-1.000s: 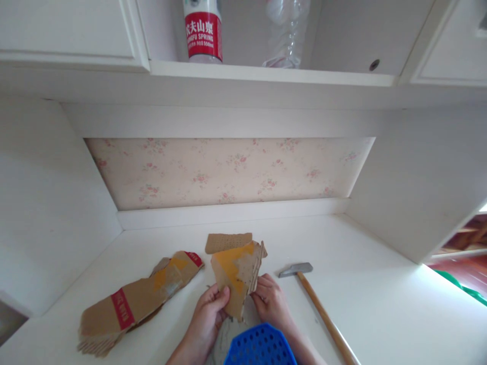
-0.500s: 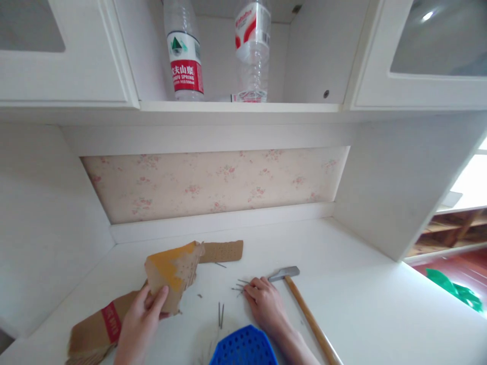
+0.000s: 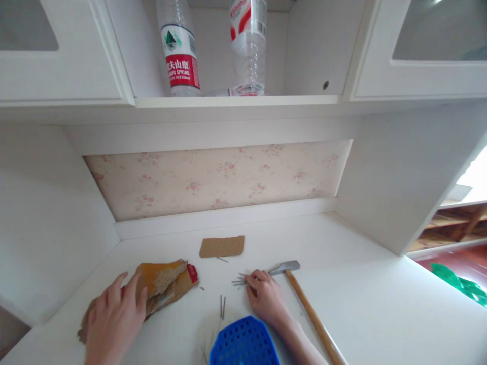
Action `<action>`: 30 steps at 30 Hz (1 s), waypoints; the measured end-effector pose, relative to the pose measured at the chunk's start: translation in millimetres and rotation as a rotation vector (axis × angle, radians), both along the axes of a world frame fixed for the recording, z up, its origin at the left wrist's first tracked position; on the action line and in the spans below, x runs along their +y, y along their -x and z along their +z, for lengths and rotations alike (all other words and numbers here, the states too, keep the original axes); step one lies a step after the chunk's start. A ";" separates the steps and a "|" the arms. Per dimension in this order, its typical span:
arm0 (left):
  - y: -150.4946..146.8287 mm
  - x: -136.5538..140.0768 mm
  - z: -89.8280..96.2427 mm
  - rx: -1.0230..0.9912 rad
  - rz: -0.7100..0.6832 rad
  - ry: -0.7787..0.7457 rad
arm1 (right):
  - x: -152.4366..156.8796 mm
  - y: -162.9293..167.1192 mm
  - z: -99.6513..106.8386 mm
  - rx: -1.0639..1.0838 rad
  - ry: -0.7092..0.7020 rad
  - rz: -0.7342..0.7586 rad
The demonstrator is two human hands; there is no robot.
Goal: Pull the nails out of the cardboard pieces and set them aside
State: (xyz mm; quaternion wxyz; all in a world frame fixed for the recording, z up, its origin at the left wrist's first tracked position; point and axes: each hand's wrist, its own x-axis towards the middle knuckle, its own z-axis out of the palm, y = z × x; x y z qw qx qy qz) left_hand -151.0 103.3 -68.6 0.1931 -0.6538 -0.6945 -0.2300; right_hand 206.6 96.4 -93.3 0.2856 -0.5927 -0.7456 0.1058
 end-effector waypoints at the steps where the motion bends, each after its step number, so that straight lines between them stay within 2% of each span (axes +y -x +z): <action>1: -6.3 -2.6 -3.5 0.032 -0.084 0.008 | 0.0 -0.1 0.2 0.006 -0.002 0.005; 3: -18.7 -6.3 -14.4 0.072 -0.316 0.100 | -0.1 -0.1 0.5 0.013 -0.008 0.023; 5: -27.9 -6.7 -28.0 0.076 -0.429 0.185 | -0.3 0.0 0.4 0.013 -0.013 0.042; 8: -29.9 0.8 -46.0 0.046 -0.397 0.224 | -0.7 0.0 -0.8 0.007 -0.016 0.052; 11: -17.5 15.2 -56.2 0.036 -0.361 0.244 | -0.1 -0.4 -2.3 0.012 -0.017 0.049; 19: 29.0 43.2 -63.7 0.063 -0.316 0.250 | 7.1 -2.7 -6.6 0.059 -0.006 0.019; 22: 23.0 41.6 -58.3 0.036 -0.346 0.205 | 8.3 -2.8 -6.4 0.075 -0.002 0.019; 25: -5.6 33.8 -39.1 -0.076 -0.449 0.198 | 8.9 -2.3 -6.3 0.094 0.002 0.010; 27: -33.9 23.3 -18.6 -0.210 -0.507 0.264 | 9.1 -2.3 -6.9 0.107 0.006 0.003; 30: -79.9 -6.1 13.4 -0.452 -0.675 0.478 | 9.1 -3.4 -8.0 0.125 0.016 -0.005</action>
